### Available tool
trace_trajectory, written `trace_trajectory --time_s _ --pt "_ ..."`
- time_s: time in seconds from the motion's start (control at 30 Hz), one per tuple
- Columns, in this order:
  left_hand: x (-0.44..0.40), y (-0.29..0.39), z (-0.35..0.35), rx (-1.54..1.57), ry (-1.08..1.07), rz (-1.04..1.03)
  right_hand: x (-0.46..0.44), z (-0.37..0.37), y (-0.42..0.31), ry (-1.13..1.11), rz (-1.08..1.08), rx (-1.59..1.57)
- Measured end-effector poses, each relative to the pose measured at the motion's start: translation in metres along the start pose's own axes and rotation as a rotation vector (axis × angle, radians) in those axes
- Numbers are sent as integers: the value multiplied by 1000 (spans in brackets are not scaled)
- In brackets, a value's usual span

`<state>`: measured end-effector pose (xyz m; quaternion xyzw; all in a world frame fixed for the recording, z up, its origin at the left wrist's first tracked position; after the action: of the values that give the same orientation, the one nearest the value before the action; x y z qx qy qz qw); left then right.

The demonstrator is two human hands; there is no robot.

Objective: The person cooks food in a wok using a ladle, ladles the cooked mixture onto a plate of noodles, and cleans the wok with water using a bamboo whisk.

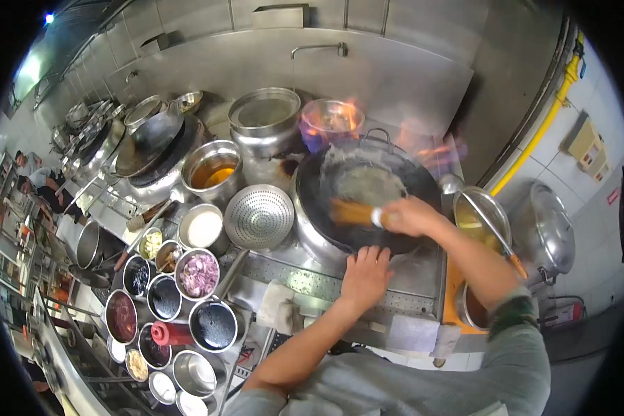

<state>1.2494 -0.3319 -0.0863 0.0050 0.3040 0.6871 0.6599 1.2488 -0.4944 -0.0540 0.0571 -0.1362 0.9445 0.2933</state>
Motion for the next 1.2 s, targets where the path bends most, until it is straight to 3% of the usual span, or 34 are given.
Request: trace_trajectory --time_s 0.13,0.2,0.33,0.43,0.53,0.6,0.67,0.77,0.87,1.0,1.07,1.2 --pt "32 -2 46 -24 91 -6 30 36 45 -109 -296 256" --pt "43 -8 56 41 58 26 -1 31 77 109 -465 280" --pt "57 -24 58 78 54 37 -32 14 68 115 -296 259" --pt "54 -35 66 70 65 56 -15 44 74 -130 -240 446" --pt "22 -26 61 130 147 -59 -43 37 98 136 -400 307" --pt "5 -28 14 225 46 -77 -82 3 106 254 -216 120" --pt "-6 -30 0 232 19 -63 -69 18 81 161 -215 134" --pt "-2 -19 5 223 72 -23 -66 43 107 31 -163 311" --pt "-6 -1 9 231 124 -46 -78 31 95 208 -235 154" --pt "-3 -7 -4 162 152 -96 -80 13 64 172 99 114" --pt "-4 -15 3 142 142 -109 -82 32 77 102 56 120" --pt "-6 -25 3 200 67 -149 -92 14 67 246 -105 98"
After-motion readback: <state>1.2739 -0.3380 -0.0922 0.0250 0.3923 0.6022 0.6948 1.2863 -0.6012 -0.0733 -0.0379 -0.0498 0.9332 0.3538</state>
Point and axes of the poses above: each hand's wrist, its own x-axis away from the middle knuckle, its own z-axis out of the back of the hand, y = z × x, the point moved 9 cm from there along -x, towards the middle knuckle, and after that the axes turned 6 degrees about -z, right-handed, at the moved point
